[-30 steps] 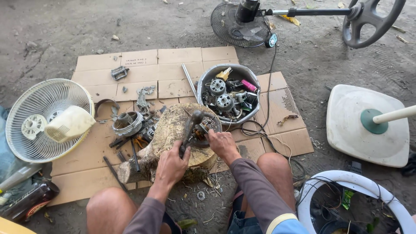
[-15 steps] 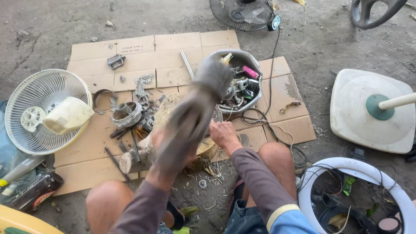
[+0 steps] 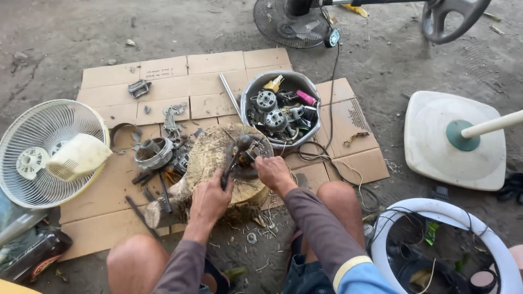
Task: The person sits on the ground and uses a hammer and a metal rod to strike a circular electrical component resting on a wooden stump. They repeatedly hit the object to separate or adjust its parts while surrounded by disassembled fan parts and scrap metal.
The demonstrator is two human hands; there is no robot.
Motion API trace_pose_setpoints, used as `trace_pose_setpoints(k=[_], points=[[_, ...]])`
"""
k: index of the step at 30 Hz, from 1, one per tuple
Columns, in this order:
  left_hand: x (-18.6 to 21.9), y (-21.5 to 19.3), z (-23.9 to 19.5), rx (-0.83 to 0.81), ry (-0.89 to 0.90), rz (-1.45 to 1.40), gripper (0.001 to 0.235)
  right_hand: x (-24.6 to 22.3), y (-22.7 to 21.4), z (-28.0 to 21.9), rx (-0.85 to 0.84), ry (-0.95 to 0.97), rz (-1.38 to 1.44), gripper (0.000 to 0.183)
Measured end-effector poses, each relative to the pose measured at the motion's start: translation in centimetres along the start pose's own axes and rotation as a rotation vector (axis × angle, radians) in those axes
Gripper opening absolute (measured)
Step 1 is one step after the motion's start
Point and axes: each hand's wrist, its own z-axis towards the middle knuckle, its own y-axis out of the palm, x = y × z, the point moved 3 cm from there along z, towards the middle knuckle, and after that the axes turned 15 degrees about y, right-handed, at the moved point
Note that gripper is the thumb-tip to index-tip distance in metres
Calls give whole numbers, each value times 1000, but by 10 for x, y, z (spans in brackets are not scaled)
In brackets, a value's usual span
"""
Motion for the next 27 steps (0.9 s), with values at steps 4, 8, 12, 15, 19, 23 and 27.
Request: trace_pose_setpoints(k=[4,8,12,15,19,23,27], points=[[3,-10,-5,-59,-115,-93,31,2,3,8,-26,5,-53,23],[32,-40,-8,271,155,-374,20,5,7,9,-12,-24,-70,21],[105,-113,0,613,471,-428,9,2,0,11,2,-19,-93,21],[147,-146,-2,776,827,-684,16,1,-3,9,-76,-12,-60,23],[74,-79,9,705,765,-568,16,-6,-18,7,-86,-15,-100,22],[13,-17,-4,101,40,-117,33,-1,-28,16,-123,33,-52,26],[38,-41,-12,46,-69,-146,34,19,-10,0,-177,33,15,28]])
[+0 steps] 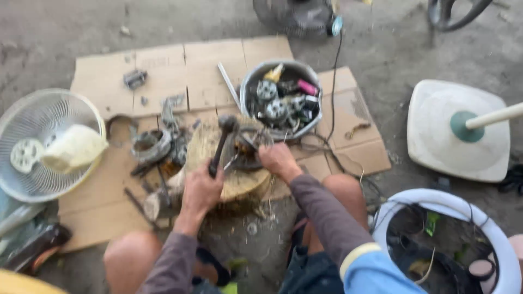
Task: The person sits on the ground and uses a hammer and a metal rod to strike a circular electrical component resting on a wooden stump. They repeatedly hit the object to separate or adjust its parts while surrounded by disassembled fan parts and scrap metal.
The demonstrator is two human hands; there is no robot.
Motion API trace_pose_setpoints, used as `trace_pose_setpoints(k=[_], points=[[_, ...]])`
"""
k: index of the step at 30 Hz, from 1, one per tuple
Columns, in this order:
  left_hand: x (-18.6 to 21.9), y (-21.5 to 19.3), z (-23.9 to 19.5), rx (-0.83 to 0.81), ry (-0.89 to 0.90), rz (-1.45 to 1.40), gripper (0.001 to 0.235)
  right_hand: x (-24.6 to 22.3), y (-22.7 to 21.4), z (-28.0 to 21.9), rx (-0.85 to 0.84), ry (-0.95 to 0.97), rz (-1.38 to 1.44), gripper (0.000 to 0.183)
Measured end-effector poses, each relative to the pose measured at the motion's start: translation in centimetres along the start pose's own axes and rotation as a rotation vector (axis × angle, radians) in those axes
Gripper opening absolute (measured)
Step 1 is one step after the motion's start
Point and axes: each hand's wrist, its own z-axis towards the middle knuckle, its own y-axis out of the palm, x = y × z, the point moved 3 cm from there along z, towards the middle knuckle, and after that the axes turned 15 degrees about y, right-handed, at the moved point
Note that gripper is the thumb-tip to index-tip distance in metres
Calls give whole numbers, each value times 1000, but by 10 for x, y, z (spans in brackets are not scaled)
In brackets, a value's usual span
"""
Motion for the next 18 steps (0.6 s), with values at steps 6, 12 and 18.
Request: trace_pose_setpoints(k=[6,12,18], points=[[-27,14,14,31,22,-49,31,-6,9,14,58,-69,-93,26],[-48,33,27,-117,2,52,26,2,16,26,59,-39,-72,25],[43,-25,20,238,402,-236,24,-6,-4,16,83,-47,-87,26]])
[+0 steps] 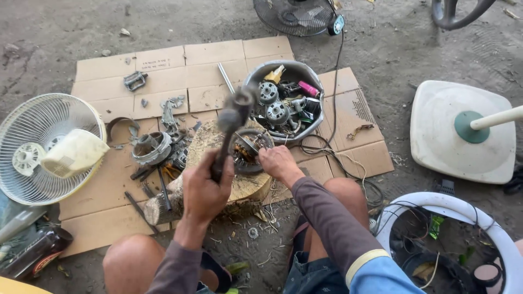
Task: The person sits on the ground and uses a hammer and a metal rod to strike a circular electrical component resting on a wooden stump. They repeatedly hit the object to separate or adjust its parts while surrounded by disassembled fan parts and scrap metal.
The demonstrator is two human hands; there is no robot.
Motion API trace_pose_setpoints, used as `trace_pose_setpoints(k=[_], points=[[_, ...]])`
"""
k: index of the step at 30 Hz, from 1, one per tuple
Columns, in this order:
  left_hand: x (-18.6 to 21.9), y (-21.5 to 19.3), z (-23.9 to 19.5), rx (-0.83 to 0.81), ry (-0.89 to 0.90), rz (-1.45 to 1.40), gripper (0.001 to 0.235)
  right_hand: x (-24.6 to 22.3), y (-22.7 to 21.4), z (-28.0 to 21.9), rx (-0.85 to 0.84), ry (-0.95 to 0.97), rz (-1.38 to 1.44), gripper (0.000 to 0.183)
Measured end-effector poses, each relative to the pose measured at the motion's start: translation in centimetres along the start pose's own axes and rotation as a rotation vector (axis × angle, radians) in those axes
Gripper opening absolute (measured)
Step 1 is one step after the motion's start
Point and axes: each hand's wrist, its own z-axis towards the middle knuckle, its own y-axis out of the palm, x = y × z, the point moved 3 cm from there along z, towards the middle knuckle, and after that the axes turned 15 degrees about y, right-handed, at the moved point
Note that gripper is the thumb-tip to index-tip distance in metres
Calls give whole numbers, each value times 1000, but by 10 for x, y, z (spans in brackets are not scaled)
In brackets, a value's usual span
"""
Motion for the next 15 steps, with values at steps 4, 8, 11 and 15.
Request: trace_pose_setpoints(k=[4,8,11,15], points=[[98,-36,35,299,390,-168,9,0,-4,3,-6,2,-14,24],[-47,84,121,48,234,-95,14,-7,11,-13,-6,-5,-29,24],[-62,29,-23,-240,-47,246,26,3,12,0,72,2,-61,23],[-91,29,-33,-384,-408,281,31,5,0,9,67,50,25,25]])
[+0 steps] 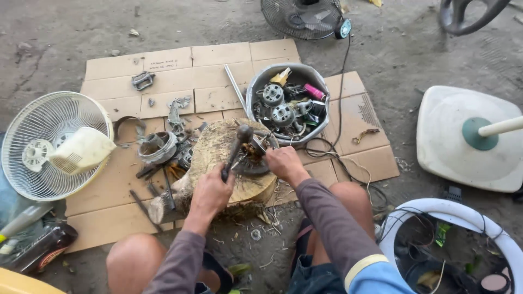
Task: The person sits on the ground and uses a hammer and a metal rod to strike a circular electrical component resting on a wooden stump. They repeatedly hit the object to separate or adjust its parts while surrounded by disassembled fan parts and scrap metal.
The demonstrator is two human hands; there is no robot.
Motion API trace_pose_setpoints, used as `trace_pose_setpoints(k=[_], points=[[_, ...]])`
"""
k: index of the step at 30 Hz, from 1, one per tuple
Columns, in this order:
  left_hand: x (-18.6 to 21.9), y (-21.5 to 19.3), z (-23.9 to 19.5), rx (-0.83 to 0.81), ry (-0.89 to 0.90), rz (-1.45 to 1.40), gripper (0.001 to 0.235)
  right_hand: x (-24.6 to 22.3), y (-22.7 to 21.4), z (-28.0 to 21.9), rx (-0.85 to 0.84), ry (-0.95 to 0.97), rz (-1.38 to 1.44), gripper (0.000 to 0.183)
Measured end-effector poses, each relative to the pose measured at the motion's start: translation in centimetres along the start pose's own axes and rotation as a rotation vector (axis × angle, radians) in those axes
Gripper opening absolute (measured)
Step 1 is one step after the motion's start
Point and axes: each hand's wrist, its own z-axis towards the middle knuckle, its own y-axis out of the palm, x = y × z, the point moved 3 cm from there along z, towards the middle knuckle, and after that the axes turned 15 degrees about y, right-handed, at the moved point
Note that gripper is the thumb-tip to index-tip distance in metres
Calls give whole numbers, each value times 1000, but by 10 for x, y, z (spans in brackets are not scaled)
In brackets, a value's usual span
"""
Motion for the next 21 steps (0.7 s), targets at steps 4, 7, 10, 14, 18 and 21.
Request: trace_pose_setpoints(k=[4,7,10,14,18,21], points=[[-42,11,-9,51,-160,1,42,4,34,-16,-3,-41,-49,26],[-101,44,4,69,-302,37,46,1,34,-17,-33,-8,-65,26],[-133,61,6,47,-385,118,50,-7,28,-21,-64,26,-52,26],[-143,81,15,174,-255,269,48,-13,17,-20,-207,86,18,22],[-48,38,30,158,-2,260,45,-13,20,-22,-216,100,4,18],[-97,95,64,9,158,203,49,-11,19,-19,-209,102,-5,16]])
